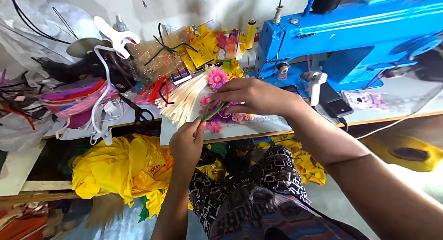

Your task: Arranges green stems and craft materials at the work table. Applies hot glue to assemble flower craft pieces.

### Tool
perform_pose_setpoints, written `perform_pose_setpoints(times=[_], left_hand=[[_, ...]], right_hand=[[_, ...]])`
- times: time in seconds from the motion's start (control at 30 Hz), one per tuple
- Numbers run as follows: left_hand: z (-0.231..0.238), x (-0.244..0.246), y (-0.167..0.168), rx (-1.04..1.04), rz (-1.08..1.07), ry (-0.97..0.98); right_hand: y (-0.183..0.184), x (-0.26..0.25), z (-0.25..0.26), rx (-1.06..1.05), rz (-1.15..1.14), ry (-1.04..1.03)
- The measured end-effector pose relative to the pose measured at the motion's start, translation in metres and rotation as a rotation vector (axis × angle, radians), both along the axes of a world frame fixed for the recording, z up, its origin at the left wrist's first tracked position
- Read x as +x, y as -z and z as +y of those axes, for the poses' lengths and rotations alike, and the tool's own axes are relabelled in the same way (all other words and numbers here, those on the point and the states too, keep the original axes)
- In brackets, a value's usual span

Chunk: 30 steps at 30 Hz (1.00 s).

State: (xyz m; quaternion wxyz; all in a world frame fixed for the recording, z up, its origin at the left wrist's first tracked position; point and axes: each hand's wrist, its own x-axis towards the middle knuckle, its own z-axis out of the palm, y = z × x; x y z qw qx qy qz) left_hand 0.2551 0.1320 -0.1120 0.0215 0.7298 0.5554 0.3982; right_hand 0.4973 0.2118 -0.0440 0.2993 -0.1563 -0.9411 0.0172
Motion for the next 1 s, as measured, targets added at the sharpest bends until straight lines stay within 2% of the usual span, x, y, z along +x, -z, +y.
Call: perform_pose_setpoints(times=[0.13,0.37,0.57,0.7,0.83,1.0], left_hand=[[-0.001,-0.005,-0.004,-0.027,0.088,0.002],[0.002,-0.016,-0.007,-0.019,0.159,0.076],[0.005,-0.014,-0.006,-0.024,0.158,0.153],[0.013,-0.003,0.003,-0.007,-0.042,0.270],[0.016,0.007,0.001,-0.118,-0.334,0.366],[0.013,0.016,-0.006,-0.166,-0.449,0.356]], right_hand=[[0.001,-0.010,0.009,0.031,-0.106,-0.043],[0.005,-0.018,0.010,0.226,-0.202,-0.095],[0.007,-0.015,0.014,0.143,-0.148,-0.131],[0.007,-0.013,0.014,0.098,-0.043,-0.154],[0.008,-0.010,0.015,0.070,-0.005,-0.150],[0.004,-0.005,0.010,-0.022,0.018,-0.155]])
